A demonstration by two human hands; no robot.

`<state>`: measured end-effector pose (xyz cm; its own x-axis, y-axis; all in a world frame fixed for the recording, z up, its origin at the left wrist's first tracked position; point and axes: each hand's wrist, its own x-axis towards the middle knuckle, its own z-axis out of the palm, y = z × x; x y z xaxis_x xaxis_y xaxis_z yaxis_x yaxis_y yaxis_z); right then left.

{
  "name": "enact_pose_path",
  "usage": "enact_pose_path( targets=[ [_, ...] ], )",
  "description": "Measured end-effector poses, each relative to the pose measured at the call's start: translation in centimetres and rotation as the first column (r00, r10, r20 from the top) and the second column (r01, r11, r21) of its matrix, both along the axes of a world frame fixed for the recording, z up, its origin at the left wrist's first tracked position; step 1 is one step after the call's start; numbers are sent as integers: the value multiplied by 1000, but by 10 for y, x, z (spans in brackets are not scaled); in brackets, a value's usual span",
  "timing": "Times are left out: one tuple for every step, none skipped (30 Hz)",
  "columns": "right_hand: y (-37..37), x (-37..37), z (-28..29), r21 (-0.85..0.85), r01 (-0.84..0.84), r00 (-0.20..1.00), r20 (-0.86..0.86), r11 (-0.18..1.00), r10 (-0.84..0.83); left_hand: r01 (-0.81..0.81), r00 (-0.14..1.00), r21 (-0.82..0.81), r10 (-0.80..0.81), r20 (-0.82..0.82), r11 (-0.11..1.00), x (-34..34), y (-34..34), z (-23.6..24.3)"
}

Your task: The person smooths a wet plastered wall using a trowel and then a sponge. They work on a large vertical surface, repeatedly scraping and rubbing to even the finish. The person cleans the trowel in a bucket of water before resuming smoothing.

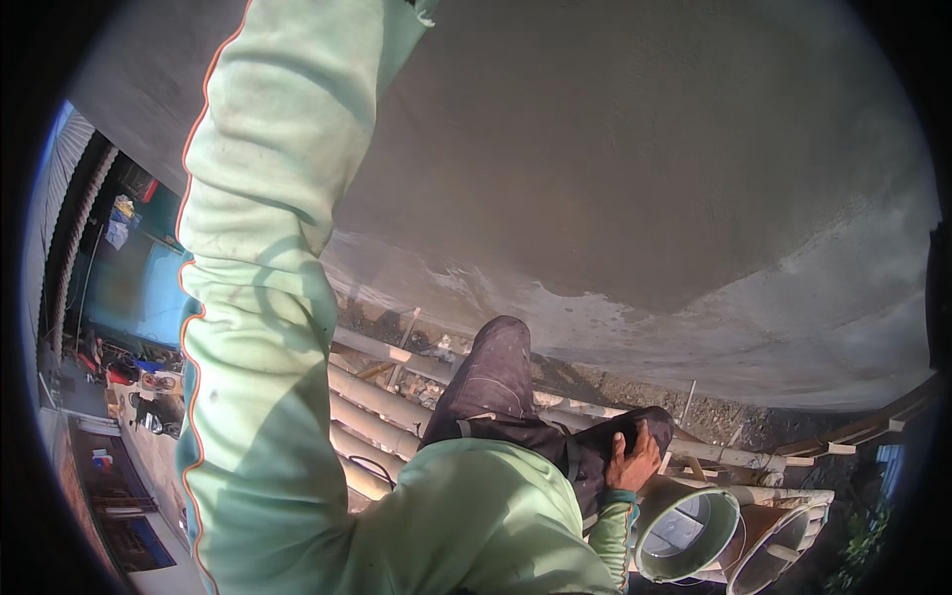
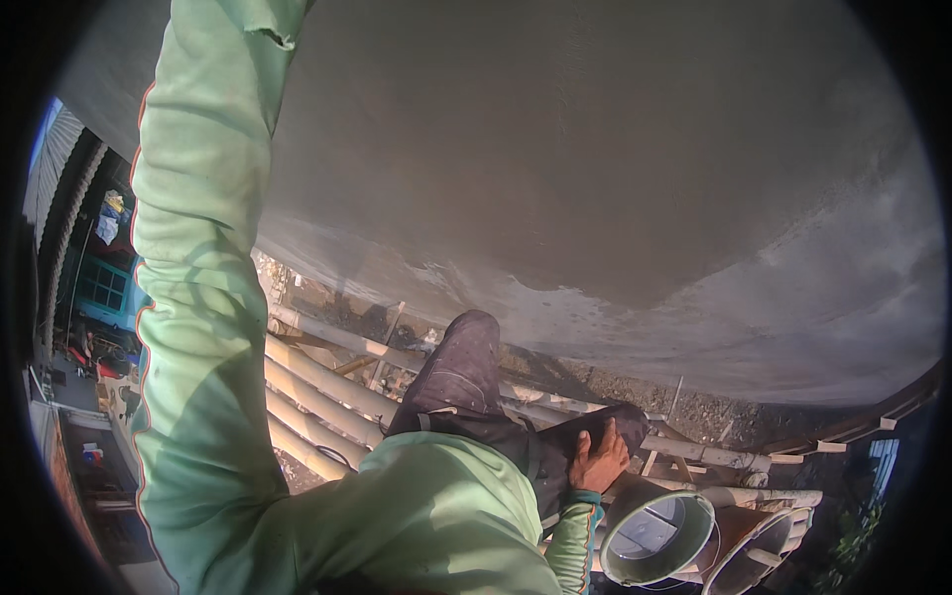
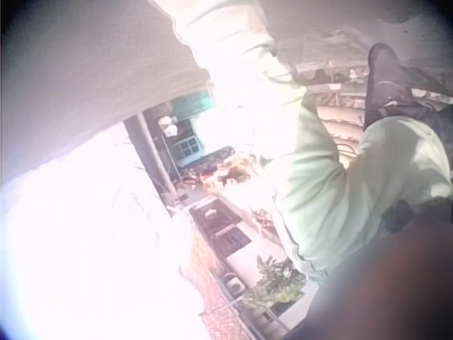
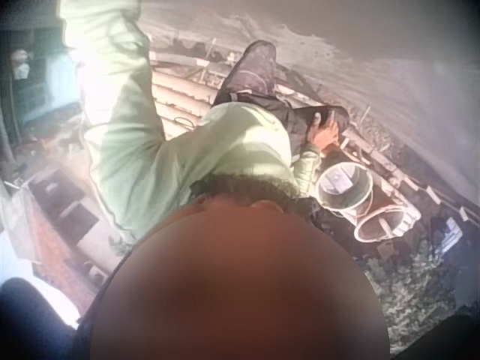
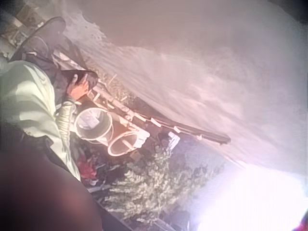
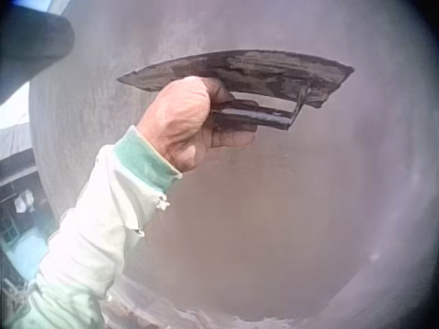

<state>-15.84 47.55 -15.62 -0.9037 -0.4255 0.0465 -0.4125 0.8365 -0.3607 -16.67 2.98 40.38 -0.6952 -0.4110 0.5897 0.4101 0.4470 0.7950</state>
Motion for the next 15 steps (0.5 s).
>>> enact_pose_path(
  targets=[
    [7,-3,0,7,36,999,-21,999,-36,-55,994,-121,66,85,991,7,-3,-31],
    [16,-4,1,33,78,996,-45,996,-76,-84,980,-243,124,153,966,10,-5,-63],
    [8,-1,6,-19,38,999,-28,999,-39,-187,957,-360,251,142,914,30,-13,-97],
    [4,1,11,-7,37,999,5,999,-37,-319,923,-430,380,63,845,46,-28,-150],
    [-4,4,24,32,29,999,38,999,-30,-448,868,-475,495,-29,758,68,-45,-198],
    [-8,6,26,11,9,999,49,1000,-9,-536,804,-497,591,-56,682,89,-60,-230],
    [-7,5,24,14,3,999,48,1000,-4,-494,742,-530,652,155,689,101,-76,-244],
    [-9,2,24,0,6,998,56,1000,-6,-447,635,-548,683,363,707,116,-93,-254],
    [-9,1,24,-4,-7,998,67,1000,7,-432,572,-616,728,378,659,133,-122,-270],
    [-7,-2,24,0,-9,997,74,1000,9,-404,516,-673,762,391,619,142,-152,-279],
    [-6,-4,26,7,-8,997,83,1000,8,-398,488,-717,794,364,573,148,-169,-279],
    [-7,-5,28,13,-6,996,91,1000,5,-387,460,-758,823,334,524,154,-183,-277],
    [-8,-6,31,16,-8,995,103,1000,6,-374,429,-799,852,301,470,157,-192,-275],
    [-10,-7,32,37,-6,995,101,999,2,-382,380,-817,879,286,431,151,-193,-267],
    [-10,-8,34,58,-3,995,100,998,-3,-388,331,-835,904,270,391,144,-193,-258]
  ],
)
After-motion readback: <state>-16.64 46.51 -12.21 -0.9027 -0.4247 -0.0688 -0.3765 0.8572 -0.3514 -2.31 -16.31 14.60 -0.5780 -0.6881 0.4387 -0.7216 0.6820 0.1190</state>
